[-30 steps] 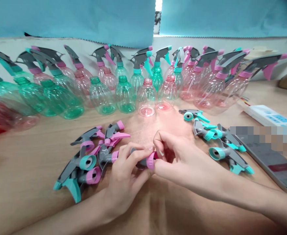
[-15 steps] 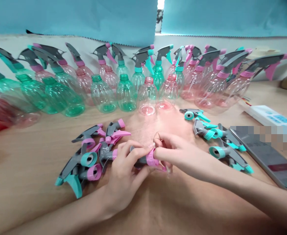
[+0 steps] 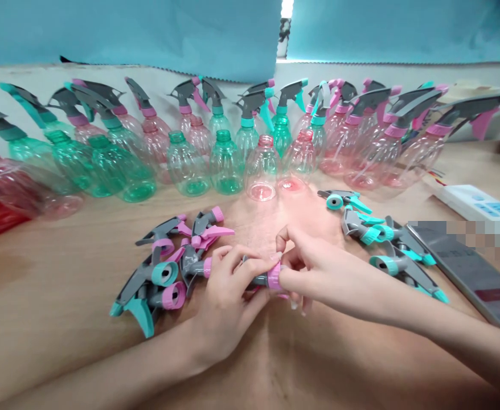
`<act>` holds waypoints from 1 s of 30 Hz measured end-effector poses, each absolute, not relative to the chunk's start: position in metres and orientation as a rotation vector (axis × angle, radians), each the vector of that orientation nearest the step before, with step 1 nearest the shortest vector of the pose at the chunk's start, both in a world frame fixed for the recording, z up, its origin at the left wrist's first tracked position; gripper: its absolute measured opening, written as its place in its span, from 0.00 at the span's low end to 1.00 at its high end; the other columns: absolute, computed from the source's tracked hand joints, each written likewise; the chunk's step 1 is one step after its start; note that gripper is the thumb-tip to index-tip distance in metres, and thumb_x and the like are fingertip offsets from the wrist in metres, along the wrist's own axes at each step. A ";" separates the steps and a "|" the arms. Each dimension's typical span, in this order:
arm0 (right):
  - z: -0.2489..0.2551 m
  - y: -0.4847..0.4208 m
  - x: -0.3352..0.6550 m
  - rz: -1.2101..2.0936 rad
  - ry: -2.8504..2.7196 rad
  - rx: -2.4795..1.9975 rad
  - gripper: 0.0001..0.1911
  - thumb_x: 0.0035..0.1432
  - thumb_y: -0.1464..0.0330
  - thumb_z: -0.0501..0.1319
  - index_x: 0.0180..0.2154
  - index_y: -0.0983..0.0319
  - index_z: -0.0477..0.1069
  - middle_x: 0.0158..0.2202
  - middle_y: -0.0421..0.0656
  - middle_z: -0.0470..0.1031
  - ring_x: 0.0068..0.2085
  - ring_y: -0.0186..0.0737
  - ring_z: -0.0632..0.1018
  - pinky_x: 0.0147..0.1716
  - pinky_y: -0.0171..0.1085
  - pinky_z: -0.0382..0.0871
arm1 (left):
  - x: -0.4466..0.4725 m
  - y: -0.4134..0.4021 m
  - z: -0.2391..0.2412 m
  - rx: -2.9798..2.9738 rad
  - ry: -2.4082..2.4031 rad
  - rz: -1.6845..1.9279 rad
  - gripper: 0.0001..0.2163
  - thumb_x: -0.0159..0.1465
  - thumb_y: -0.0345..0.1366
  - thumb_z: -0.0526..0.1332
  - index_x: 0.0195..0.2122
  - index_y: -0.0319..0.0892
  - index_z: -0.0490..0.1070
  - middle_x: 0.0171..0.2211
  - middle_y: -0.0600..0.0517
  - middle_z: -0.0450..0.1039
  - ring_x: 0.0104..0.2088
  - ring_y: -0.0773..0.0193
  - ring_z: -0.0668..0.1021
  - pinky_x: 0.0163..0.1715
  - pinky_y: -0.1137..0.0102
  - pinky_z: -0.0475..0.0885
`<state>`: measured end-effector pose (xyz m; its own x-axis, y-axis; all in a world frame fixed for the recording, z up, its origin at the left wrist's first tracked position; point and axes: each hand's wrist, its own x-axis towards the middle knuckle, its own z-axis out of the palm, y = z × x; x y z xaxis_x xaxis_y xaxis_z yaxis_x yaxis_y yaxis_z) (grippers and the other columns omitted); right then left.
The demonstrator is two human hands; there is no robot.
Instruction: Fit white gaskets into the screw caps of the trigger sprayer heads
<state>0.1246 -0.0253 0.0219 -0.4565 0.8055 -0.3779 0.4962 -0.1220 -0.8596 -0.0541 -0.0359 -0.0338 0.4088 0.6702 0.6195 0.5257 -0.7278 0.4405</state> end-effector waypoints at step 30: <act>0.044 -0.012 0.135 1.190 -2.133 -0.956 0.08 0.56 0.63 0.64 0.30 0.61 0.75 0.30 0.37 0.78 0.30 0.31 0.75 0.32 0.32 0.68 | -0.054 -0.036 -0.032 2.068 0.956 1.103 0.08 0.64 0.35 0.60 0.43 0.46 0.63 0.37 0.53 0.69 0.34 0.64 0.72 0.35 0.69 0.68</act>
